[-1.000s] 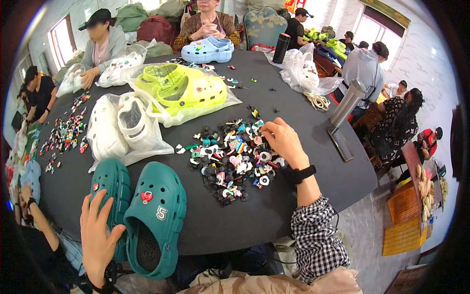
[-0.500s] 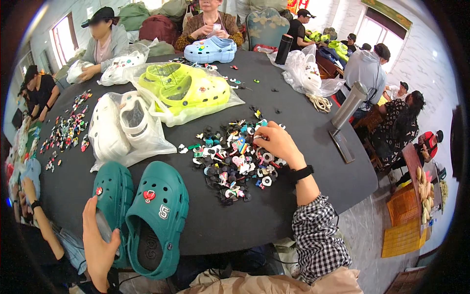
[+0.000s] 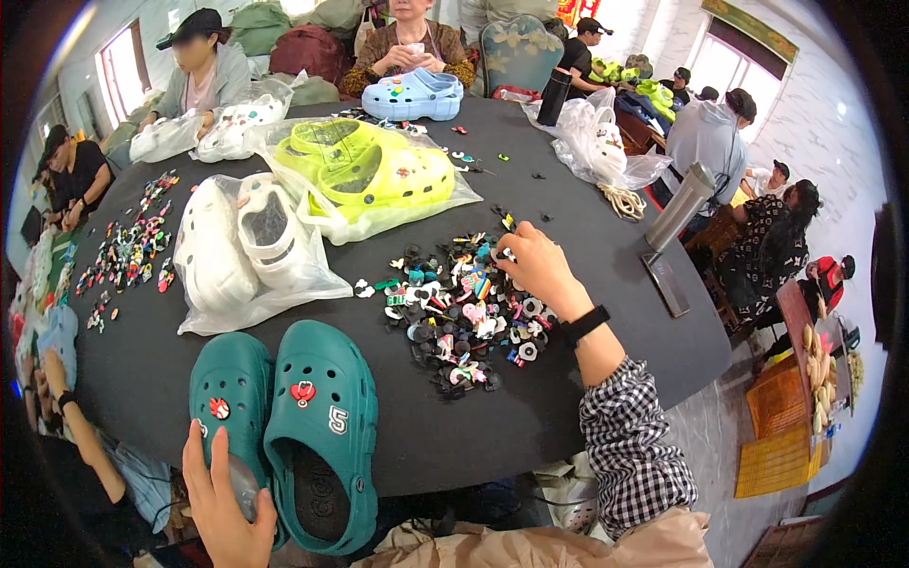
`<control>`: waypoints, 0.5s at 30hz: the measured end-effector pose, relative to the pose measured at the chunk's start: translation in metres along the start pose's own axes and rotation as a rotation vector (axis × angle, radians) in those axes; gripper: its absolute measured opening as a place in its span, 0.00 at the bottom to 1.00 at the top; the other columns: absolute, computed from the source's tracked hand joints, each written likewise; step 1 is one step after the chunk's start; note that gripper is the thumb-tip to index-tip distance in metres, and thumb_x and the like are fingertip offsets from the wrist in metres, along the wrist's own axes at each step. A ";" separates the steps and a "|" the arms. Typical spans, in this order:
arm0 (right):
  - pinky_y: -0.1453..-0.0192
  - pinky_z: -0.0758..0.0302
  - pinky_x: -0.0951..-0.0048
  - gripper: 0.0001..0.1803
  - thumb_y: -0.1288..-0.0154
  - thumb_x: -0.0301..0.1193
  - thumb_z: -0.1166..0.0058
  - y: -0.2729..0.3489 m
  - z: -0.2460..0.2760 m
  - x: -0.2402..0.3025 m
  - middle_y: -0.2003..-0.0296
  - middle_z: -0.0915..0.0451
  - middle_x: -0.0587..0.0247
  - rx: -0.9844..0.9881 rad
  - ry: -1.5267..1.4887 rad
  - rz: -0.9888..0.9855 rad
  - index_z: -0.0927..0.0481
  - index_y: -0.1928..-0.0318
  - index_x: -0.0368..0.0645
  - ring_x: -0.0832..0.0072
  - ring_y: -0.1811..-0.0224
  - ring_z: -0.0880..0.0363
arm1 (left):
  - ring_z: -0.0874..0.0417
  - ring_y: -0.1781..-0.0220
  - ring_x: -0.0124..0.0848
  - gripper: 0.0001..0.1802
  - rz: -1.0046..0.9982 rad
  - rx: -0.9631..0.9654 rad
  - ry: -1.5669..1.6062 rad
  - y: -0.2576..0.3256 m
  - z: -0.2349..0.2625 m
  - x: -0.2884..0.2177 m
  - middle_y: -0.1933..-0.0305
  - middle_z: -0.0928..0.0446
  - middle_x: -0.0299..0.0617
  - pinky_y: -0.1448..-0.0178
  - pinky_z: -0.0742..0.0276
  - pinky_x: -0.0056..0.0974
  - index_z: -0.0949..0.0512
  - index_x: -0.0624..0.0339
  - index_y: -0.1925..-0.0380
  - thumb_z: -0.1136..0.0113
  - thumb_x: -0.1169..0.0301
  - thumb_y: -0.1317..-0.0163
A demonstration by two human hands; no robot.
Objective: Decorating plastic clogs by inserting colorful charms into the holes.
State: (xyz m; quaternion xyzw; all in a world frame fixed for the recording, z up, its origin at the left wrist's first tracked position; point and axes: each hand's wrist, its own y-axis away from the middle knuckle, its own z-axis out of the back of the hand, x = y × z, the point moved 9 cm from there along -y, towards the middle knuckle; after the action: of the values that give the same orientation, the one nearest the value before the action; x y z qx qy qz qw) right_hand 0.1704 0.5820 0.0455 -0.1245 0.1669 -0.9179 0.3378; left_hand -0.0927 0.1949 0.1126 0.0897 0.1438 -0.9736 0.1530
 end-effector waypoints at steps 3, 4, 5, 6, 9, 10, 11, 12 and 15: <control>0.52 0.23 0.57 0.11 0.41 0.31 0.37 -0.003 -0.006 0.002 0.62 0.24 0.56 0.091 -0.049 -0.016 0.16 0.57 0.45 0.54 0.56 0.21 | 0.37 0.28 0.59 0.35 0.005 -0.040 0.011 0.003 -0.002 0.004 0.26 0.40 0.58 0.28 0.38 0.55 0.37 0.55 0.28 0.43 0.60 0.34; 0.52 0.23 0.57 0.11 0.41 0.31 0.37 -0.004 -0.008 -0.001 0.62 0.24 0.56 0.093 -0.043 -0.012 0.16 0.57 0.45 0.54 0.56 0.21 | 0.37 0.28 0.59 0.35 0.009 -0.043 0.017 0.004 -0.002 0.005 0.26 0.40 0.58 0.28 0.38 0.55 0.37 0.55 0.28 0.43 0.60 0.34; 0.54 0.23 0.59 0.11 0.40 0.31 0.38 -0.002 -0.010 -0.009 0.63 0.23 0.56 0.074 -0.073 -0.023 0.16 0.57 0.45 0.56 0.58 0.21 | 0.37 0.28 0.59 0.35 0.002 -0.055 0.029 0.004 -0.002 0.004 0.26 0.40 0.58 0.28 0.38 0.55 0.37 0.55 0.28 0.43 0.60 0.33; 0.55 0.23 0.61 0.10 0.38 0.30 0.39 -0.002 -0.009 -0.010 0.64 0.22 0.57 0.057 -0.109 -0.032 0.15 0.56 0.44 0.58 0.61 0.20 | 0.37 0.28 0.59 0.35 -0.001 -0.066 0.035 0.005 0.000 0.005 0.26 0.40 0.58 0.28 0.38 0.55 0.37 0.55 0.28 0.43 0.60 0.33; 0.55 0.23 0.62 0.12 0.37 0.30 0.40 0.004 -0.003 -0.023 0.65 0.21 0.53 0.073 -0.436 -0.130 0.15 0.54 0.43 0.59 0.62 0.19 | 0.37 0.28 0.59 0.35 0.012 -0.063 0.054 0.007 -0.001 0.008 0.25 0.41 0.58 0.28 0.38 0.55 0.37 0.57 0.28 0.44 0.58 0.33; 0.63 0.26 0.68 0.13 0.34 0.31 0.42 0.007 0.001 -0.025 0.70 0.20 0.60 0.034 -0.464 -0.122 0.16 0.52 0.41 0.71 0.68 0.22 | 0.37 0.28 0.59 0.35 0.016 -0.067 0.056 0.007 -0.002 0.009 0.25 0.41 0.58 0.28 0.38 0.55 0.37 0.57 0.28 0.44 0.58 0.33; 0.63 0.26 0.68 0.13 0.34 0.31 0.42 0.010 0.004 -0.026 0.70 0.20 0.60 0.035 -0.463 -0.116 0.16 0.52 0.41 0.71 0.68 0.22 | 0.35 0.30 0.58 0.34 -0.009 -0.103 0.050 0.006 0.001 0.008 0.26 0.39 0.57 0.30 0.36 0.55 0.37 0.54 0.28 0.43 0.60 0.33; 0.65 0.28 0.71 0.13 0.33 0.32 0.42 0.014 -0.002 -0.027 0.71 0.21 0.64 0.141 -0.602 -0.219 0.16 0.52 0.40 0.76 0.70 0.25 | 0.32 0.32 0.57 0.34 -0.031 -0.137 0.038 0.008 0.004 0.007 0.28 0.38 0.56 0.32 0.33 0.54 0.36 0.51 0.28 0.42 0.63 0.34; 0.71 0.34 0.79 0.14 0.29 0.34 0.43 0.020 -0.008 -0.017 0.73 0.24 0.75 0.285 -0.795 -0.284 0.18 0.50 0.39 0.88 0.72 0.30 | 0.38 0.27 0.63 0.43 0.077 -0.082 0.083 0.010 -0.010 0.028 0.25 0.43 0.61 0.26 0.41 0.57 0.37 0.62 0.31 0.39 0.75 0.52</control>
State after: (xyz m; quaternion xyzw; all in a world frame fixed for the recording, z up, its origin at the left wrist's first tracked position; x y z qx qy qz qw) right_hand 0.1916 0.5805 0.0285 -0.4415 -0.1228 -0.8499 0.2603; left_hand -0.1143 0.1809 0.0946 0.1293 0.1861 -0.9557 0.1876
